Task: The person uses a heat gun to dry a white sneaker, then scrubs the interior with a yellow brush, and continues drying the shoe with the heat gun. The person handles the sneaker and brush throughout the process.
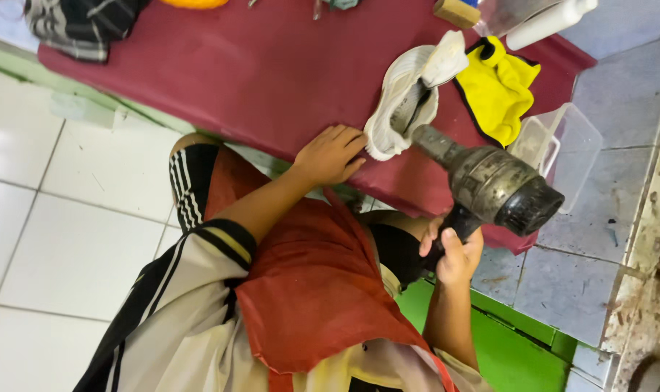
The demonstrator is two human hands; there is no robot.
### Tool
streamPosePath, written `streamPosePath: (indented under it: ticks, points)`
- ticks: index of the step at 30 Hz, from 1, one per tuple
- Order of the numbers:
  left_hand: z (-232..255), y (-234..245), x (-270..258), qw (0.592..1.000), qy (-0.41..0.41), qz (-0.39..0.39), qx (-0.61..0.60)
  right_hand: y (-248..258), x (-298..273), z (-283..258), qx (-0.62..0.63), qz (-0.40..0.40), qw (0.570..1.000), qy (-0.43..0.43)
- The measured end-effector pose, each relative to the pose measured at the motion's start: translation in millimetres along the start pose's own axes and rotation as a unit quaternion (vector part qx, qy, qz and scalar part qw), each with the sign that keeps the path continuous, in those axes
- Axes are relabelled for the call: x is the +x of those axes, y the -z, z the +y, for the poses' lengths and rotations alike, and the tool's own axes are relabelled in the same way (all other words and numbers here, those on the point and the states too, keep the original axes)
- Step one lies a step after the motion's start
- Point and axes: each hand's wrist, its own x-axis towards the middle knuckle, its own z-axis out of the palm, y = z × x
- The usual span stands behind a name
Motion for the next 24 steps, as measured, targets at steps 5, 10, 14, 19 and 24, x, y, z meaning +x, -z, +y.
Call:
streamPosePath:
  ticks: [5,10,14,19,24]
  points:
    - [3.7,7.7,4.5,1.0,-0.004,-0.006,0.023,-10.4,-1.3,1.9,0.04,0.002,0.999,0.019]
    - [9.2,7.5,8.9,0.998,-0.015,0.0,0.066,-11.4,-14.7,22.0,0.108,0.028,0.993,0.024]
    - [8.8,6.8,8.1,0.997,-0.014,-0.03,0.074,3.9,-30.7,48.7,0.107,0.041,0.993,0.042]
    - [4.0,-2.5,2.4,0.996,0.009,-0.024,0.088,7.6,-38.3,52.8,0.162,0.021,0.985,0.053]
    - [-0.2,-4.6,0.6,0.993,0.012,-0.047,0.106,8.1,-44.6,68.1,0.218,0.015,0.974,0.065]
